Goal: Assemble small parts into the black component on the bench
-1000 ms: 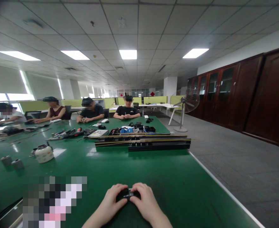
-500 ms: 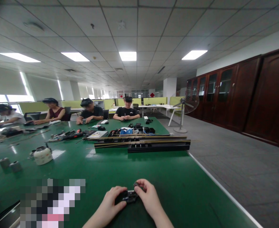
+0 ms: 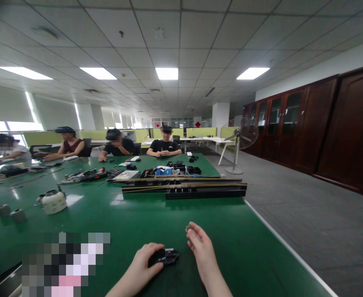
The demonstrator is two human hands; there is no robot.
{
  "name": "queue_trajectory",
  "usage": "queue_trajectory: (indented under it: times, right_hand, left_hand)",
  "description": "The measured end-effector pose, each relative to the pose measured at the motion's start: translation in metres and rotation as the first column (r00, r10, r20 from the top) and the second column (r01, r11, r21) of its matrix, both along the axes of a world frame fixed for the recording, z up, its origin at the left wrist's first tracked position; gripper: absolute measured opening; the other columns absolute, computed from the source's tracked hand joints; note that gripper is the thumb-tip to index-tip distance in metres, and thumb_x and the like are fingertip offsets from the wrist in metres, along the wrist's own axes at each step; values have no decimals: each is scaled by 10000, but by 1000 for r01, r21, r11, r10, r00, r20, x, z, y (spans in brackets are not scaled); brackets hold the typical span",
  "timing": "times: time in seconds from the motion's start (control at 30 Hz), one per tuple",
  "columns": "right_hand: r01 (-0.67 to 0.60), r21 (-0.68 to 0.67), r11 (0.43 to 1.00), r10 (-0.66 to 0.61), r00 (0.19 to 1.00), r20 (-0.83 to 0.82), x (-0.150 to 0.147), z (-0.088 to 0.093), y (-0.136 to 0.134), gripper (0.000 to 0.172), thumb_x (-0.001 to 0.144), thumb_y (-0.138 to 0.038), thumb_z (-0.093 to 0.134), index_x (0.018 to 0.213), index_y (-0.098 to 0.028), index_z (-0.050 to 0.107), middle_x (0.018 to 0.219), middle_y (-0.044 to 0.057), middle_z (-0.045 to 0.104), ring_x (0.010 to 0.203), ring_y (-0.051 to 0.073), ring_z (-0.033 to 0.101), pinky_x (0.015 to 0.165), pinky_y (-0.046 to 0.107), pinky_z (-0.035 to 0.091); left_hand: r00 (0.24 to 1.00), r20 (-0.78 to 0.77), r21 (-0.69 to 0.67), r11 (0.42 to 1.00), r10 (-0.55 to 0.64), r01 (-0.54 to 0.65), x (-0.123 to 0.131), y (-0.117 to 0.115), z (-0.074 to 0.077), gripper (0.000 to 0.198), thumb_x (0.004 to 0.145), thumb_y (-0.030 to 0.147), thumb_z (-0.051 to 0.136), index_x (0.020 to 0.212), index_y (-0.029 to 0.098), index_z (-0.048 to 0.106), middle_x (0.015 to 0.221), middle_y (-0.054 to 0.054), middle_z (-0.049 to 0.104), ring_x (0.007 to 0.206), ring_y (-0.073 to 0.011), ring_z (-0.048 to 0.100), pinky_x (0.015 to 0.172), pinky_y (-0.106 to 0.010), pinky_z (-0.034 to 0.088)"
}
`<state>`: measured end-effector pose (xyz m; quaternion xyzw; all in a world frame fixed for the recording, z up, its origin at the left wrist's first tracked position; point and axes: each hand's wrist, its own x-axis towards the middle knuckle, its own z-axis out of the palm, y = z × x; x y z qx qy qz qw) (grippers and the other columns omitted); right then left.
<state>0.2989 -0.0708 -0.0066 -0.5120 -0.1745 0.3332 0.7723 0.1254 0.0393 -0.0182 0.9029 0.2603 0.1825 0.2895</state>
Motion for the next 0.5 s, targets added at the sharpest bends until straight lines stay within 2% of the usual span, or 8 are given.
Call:
queue_trajectory:
  times: [0.17,0.33,0.5]
  right_hand:
    - [10,64,998,-5,998,-67,1,5,-4,378,601,-407,719,934,-255,625,921,16,686,823,178,627,726,311,485]
    - [19,123,992,6,979,-204,3,6,-5,358,584,-361,746,904,-259,624,869,-8,693,790,154,630,716,290,485]
    - [34,136,990,-5,977,-211,7,3,-6,327,619,-371,721,905,-260,608,882,-2,692,825,171,632,727,312,494]
  left_hand:
    - [1000,2,-9,1000,-6,6,0,-1,3,381,700,224,565,1080,207,586,1099,-45,599,1043,-218,501,922,-310,350]
    - [1000,-13,-21,1000,-6,6,0,0,3,408,699,222,558,1107,222,574,1119,-46,594,1058,-223,499,937,-320,346]
    - [1000,9,-33,999,-3,3,0,2,1,442,692,220,563,1133,217,561,1120,-56,594,1061,-233,503,938,-336,351]
